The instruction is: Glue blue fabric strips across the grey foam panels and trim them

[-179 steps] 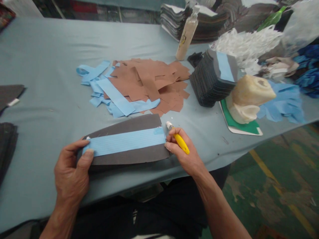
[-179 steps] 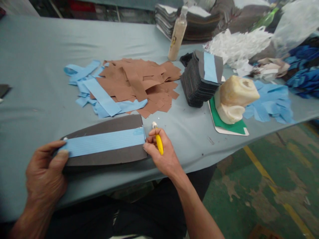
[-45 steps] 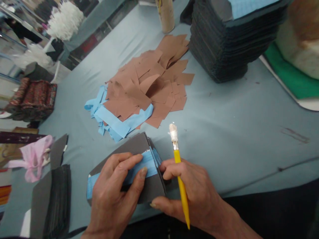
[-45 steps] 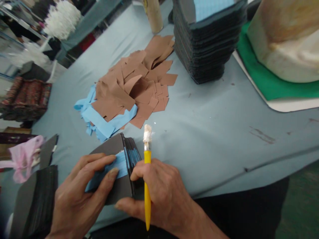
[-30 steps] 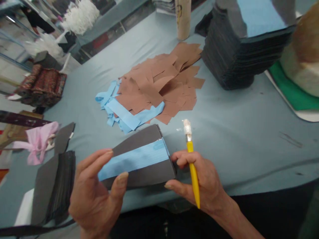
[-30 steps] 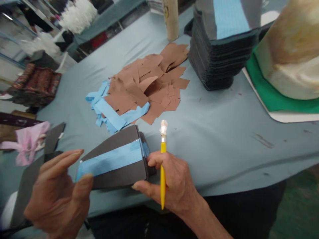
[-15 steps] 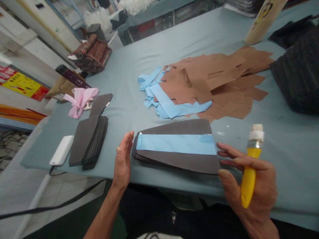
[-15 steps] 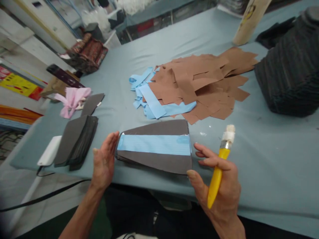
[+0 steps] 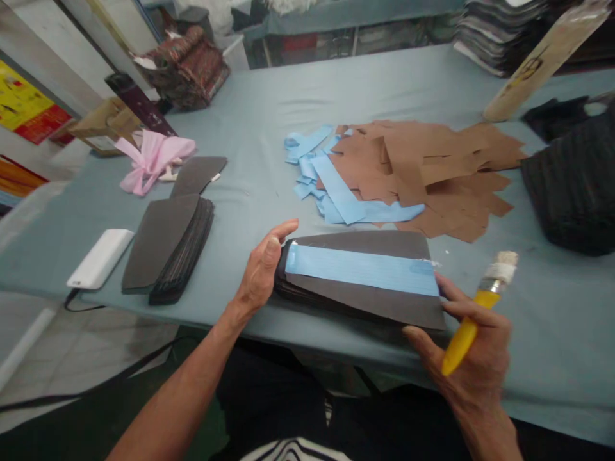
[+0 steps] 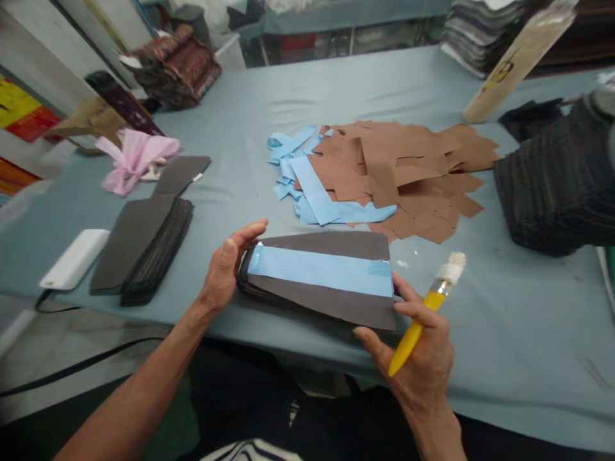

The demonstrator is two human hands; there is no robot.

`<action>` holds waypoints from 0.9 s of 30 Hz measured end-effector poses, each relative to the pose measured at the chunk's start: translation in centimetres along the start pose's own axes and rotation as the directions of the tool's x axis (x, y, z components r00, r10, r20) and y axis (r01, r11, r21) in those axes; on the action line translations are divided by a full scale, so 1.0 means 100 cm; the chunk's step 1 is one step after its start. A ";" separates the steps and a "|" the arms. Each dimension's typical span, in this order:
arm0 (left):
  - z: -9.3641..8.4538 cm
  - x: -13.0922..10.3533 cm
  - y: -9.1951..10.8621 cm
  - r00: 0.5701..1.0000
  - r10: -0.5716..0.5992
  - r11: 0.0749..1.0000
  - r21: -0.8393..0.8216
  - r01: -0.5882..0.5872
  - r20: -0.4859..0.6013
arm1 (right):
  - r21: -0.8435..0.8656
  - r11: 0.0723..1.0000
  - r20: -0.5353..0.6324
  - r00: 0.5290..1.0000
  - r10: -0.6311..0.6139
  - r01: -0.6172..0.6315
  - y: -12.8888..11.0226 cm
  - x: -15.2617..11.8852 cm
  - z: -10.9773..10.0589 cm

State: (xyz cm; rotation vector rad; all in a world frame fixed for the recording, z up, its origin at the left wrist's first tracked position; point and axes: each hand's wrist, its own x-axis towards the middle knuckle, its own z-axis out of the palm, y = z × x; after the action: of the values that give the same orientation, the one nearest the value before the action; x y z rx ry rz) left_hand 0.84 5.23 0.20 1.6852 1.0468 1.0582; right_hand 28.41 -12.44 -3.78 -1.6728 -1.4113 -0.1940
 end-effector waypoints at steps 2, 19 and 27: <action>0.008 -0.005 0.000 1.000 0.023 1.000 0.005 -0.023 -0.019 | -0.006 0.999 -0.018 0.999 -0.034 0.034 -0.002 0.001 0.002; 0.021 -0.015 -0.002 0.974 0.073 0.992 0.117 -0.048 -0.215 | 0.293 0.956 -0.010 1.000 -0.003 0.006 0.000 0.004 0.004; 0.028 -0.012 0.002 0.930 0.070 0.982 0.189 -0.001 -0.360 | 0.347 0.938 -0.031 0.999 0.021 -0.009 -0.004 0.003 0.007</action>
State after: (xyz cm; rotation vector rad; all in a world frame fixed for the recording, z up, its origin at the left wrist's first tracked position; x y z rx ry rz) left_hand 3.13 3.44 -0.62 1.6950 1.3942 1.3702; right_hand 27.87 -11.78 -3.74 -1.3809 -1.3188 0.0354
